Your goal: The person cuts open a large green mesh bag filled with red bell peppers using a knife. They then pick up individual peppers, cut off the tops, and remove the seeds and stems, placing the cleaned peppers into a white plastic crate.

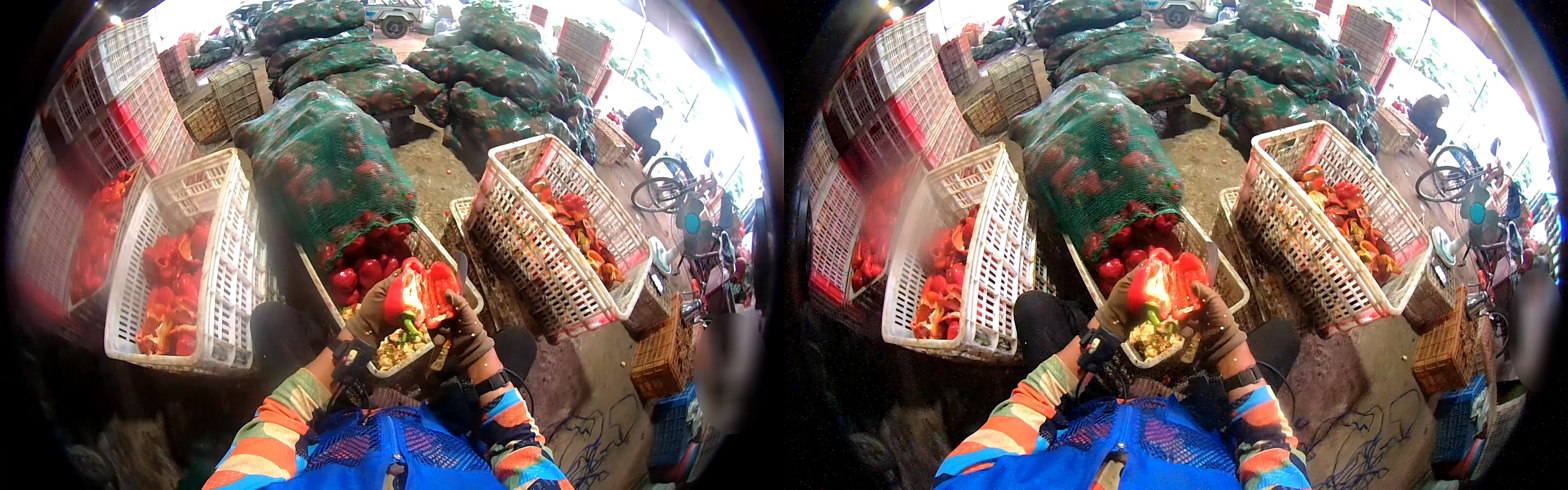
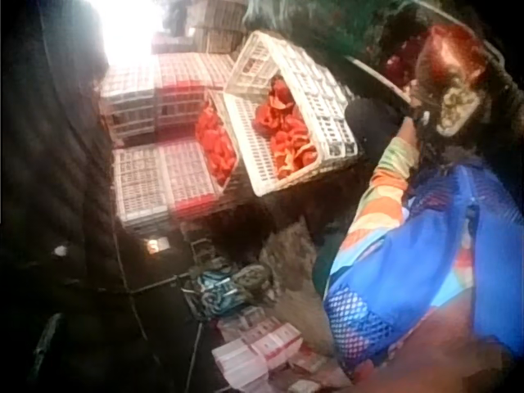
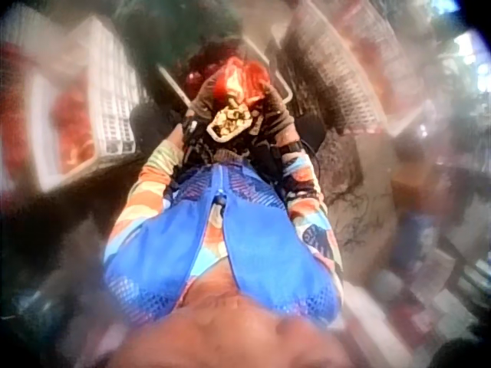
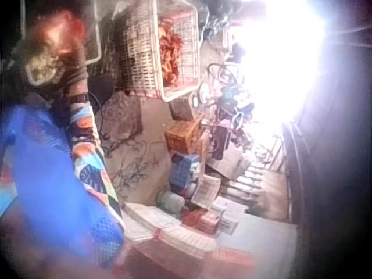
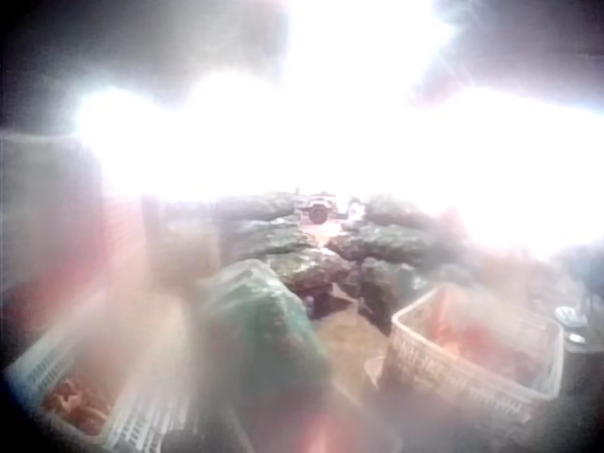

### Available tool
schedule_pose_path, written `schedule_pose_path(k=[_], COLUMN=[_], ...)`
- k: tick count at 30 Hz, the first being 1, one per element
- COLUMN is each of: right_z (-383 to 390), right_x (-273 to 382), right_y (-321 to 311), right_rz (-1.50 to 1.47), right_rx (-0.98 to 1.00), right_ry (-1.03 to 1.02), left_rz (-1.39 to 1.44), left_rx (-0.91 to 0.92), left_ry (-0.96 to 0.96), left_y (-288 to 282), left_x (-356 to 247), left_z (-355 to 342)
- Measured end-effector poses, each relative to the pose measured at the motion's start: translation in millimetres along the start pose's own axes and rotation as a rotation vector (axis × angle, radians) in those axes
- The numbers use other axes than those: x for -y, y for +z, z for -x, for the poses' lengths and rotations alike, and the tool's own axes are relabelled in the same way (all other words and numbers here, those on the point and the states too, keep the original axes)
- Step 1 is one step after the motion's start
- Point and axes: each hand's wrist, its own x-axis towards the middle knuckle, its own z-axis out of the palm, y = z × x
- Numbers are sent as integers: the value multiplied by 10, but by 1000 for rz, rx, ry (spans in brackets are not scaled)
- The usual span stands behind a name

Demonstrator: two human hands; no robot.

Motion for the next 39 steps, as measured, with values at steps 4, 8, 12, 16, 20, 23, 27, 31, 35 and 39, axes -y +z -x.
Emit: schedule_pose_path(k=[4, 8, 12, 16, 20, 23, 27, 31, 35, 39], right_z=[-185, -127, -150, -344, -257, -285, -294, -373, -467, -420], right_x=[-52, -208, -169, -307, -300, -300, -358, -475, -699, -780], right_y=[31, 165, 507, 430, 539, 440, 587, 561, 329, 305], right_rz=[567, 1024, 1406, 1224, 1423, 1110, 856, 1000, 1055, 1275], right_rx=[-304, -18, 97, 145, 83, 95, 74, -11, -228, -467], right_ry=[-549, -919, -834, -792, -590, -479, -303, -388, -614, -859], left_rz=[-20, -74, -146, -295, -211, -276, -273, -176, -138, -362], left_rx=[-124, -234, -150, -326, -270, -274, -186, -481, -667, -737], left_ry=[111, 206, 218, 282, 185, 45, -108, 94, 419, 641], left_y=[-293, -414, -449, -549, -665, -269, -560, -857, -643, -808], left_x=[-53, -83, -174, -139, -194, -271, -405, -235, -38, 27], left_z=[-76, -62, -37, -21, 50, 68, -75, -162, -142, -255])
